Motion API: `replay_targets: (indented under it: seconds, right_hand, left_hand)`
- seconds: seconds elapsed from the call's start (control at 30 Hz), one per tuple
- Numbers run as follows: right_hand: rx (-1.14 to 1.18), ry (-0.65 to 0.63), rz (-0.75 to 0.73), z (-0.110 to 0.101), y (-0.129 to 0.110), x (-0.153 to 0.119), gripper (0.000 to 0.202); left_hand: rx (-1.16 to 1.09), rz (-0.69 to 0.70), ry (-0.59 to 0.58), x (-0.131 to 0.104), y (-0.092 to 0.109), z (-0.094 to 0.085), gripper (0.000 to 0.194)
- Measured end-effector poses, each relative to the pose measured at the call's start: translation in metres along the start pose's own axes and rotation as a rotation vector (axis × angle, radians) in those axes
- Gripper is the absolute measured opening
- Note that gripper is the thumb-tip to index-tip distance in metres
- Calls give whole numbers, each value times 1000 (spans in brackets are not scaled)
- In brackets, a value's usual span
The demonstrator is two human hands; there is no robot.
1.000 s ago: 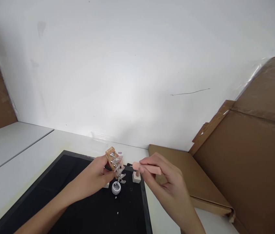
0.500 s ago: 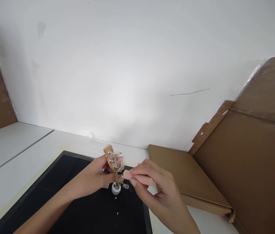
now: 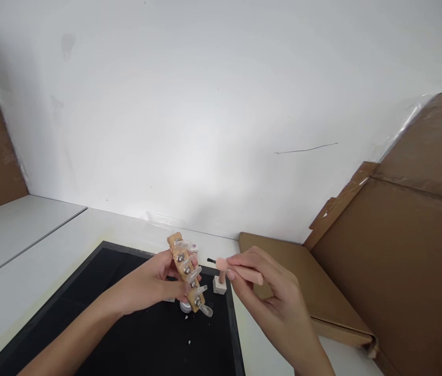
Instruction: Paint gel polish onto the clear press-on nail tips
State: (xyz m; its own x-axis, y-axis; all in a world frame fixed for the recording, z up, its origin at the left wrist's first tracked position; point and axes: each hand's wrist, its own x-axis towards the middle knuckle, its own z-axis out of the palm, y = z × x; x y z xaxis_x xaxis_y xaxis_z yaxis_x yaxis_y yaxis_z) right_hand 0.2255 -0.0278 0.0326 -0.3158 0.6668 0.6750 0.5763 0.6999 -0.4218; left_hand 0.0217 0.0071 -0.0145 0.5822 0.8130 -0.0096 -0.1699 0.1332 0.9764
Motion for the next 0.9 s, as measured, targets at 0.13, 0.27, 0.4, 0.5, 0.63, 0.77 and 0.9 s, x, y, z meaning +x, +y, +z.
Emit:
replay_targets:
  seconds: [0.13, 0.27, 0.4, 0.5, 0.63, 0.77, 0.9]
  right_hand:
    - [22, 33, -53, -3, -3, -1, 12]
    - [107, 13, -103, -3, -9, -5, 16]
    - [192, -19, -123, 2, -11, -8, 20]
    - [228, -55, -113, 5, -10, -8, 21]
    - [167, -46, -99, 7, -9, -4, 21]
    - [144, -43, -87, 6, -9, -3, 17]
    - [131, -35, -92, 6, -9, -4, 17]
  left_hand:
    - [-48, -62, -3, -3, 7, 2, 33]
    - [-76, -85, -11, -3, 9, 3, 31]
    - [-110, -84, -36, -1, 8, 3, 32]
    - [-136, -90, -69, 0, 7, 2, 29]
    - [-163, -94, -129, 1, 6, 0, 25]
    - [-195, -100, -143, 2, 6, -2, 25]
    - [-206, -110, -153, 1, 6, -2, 24]
